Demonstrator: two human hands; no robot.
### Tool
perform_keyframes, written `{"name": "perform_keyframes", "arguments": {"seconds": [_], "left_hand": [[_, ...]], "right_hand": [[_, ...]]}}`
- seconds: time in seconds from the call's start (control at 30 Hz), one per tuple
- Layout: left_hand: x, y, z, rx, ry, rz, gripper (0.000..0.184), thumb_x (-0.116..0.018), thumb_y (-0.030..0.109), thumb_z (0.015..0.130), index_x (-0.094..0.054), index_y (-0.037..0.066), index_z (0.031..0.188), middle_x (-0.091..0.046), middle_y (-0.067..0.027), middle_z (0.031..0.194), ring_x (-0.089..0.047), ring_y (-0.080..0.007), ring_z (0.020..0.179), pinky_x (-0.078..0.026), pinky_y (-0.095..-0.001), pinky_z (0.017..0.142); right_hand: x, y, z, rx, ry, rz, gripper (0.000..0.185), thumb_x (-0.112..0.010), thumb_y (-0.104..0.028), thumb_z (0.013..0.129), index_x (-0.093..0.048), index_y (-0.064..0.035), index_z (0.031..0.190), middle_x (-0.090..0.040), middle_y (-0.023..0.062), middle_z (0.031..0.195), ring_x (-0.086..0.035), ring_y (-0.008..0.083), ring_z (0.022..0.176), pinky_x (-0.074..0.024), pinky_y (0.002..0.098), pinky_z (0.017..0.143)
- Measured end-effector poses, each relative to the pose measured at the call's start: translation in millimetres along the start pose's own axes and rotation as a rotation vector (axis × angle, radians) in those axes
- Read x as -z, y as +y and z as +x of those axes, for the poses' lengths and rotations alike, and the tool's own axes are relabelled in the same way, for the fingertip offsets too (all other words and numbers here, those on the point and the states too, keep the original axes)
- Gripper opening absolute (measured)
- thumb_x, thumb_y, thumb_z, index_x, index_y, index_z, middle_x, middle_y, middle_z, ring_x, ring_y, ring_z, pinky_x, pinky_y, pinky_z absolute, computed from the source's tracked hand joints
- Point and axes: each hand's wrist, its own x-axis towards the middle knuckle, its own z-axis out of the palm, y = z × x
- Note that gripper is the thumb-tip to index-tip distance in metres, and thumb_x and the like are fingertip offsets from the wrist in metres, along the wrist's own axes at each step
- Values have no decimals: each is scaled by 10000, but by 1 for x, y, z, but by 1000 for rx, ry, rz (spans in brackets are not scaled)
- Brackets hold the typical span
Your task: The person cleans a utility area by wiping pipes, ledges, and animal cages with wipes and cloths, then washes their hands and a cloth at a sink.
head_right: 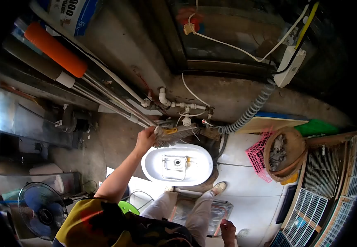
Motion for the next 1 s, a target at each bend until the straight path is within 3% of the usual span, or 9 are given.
{"name": "perform_keyframes", "arguments": {"seconds": [0.1, 0.13, 0.27, 0.33, 0.43, 0.63, 0.77, 0.93, 1.0], "left_hand": [[-5, -21, 2, -629, 269, 380, 267, -539, -14, 777, -615, 43, 1027, -604, -187, 947, -635, -308, 758, -527, -373, 656], [-7, 2, 3, -465, 226, 560, 262, -563, -22, 736, -615, 27, 988, -567, -181, 971, -597, -355, 831, -508, -400, 720], [-11, 56, 67, -688, 397, 1083, 245, -569, 55, 706, -629, 32, 942, -556, -131, 938, -517, -306, 1005, -463, -377, 777], [-10, 56, 104, -509, 262, 1478, 292, -591, 124, 732, -646, 74, 1014, -576, -100, 1009, -485, -258, 1070, -431, -369, 832], [11, 49, 140, -132, 113, 1547, 339, -606, 183, 771, -637, 96, 1098, -574, -80, 1133, -475, -247, 1094, -413, -380, 873], [16, 51, 178, 289, 57, 1206, 388, -579, 219, 811, -592, 102, 1181, -526, -100, 1260, -441, -250, 1190, -396, -330, 928], [3, 21, 207, 393, 355, 852, 393, -576, 214, 796, -590, 118, 1177, -509, -102, 1273, -474, -257, 1181, -425, -311, 915], [4, 18, 203, 309, 177, 1186, 322, -583, 204, 787, -638, 139, 1097, -524, -95, 1240, -494, -231, 1166, -447, -321, 888], [-3, 1, 201, 140, 274, 1344, 251, -539, 206, 811, -669, 136, 1015, -580, -91, 1151, -543, -224, 1099, -467, -352, 829]], "right_hand": [[-13, 10, 2, 15, -27, -13, 206, -654, -85, 783, -647, -22, 979, -667, 112, 867, -658, 191, 715, -529, 286, 618], [-15, 12, 3, 22, -37, -30, 209, -655, -93, 785, -645, -22, 980, -667, 115, 867, -660, 198, 725, -530, 290, 624], [-17, 8, 10, 23, -64, -3, 234, -664, -128, 782, -642, -12, 984, -669, 125, 862, -659, 211, 768, -531, 311, 663], [-15, 12, 12, 8, -66, 8, 245, -664, -139, 782, -641, -9, 987, -670, 130, 866, -658, 211, 788, -528, 315, 681], [-12, 19, 13, 17, -28, 47, 248, -657, -152, 782, -645, -15, 989, -673, 131, 872, -660, 209, 792, -525, 315, 696], [1, 42, 18, -37, -55, 14, 234, -652, -164, 784, -652, -24, 972, -674, 133, 864, -664, 225, 767, -523, 315, 685], [18, 60, 7, 83, -57, -160, 273, -551, -261, 878, -652, -46, 1013, -644, 192, 945, -611, 348, 884, -479, 410, 787], [41, 45, 15, 5, -62, -131, 279, -549, -244, 890, -629, -26, 1046, -628, 201, 1022, -590, 360, 970, -465, 414, 849], [39, 59, 13, 2, 24, -96, 205, -598, -161, 843, -639, -23, 990, -654, 145, 883, -634, 247, 792, -499, 329, 693]]}}
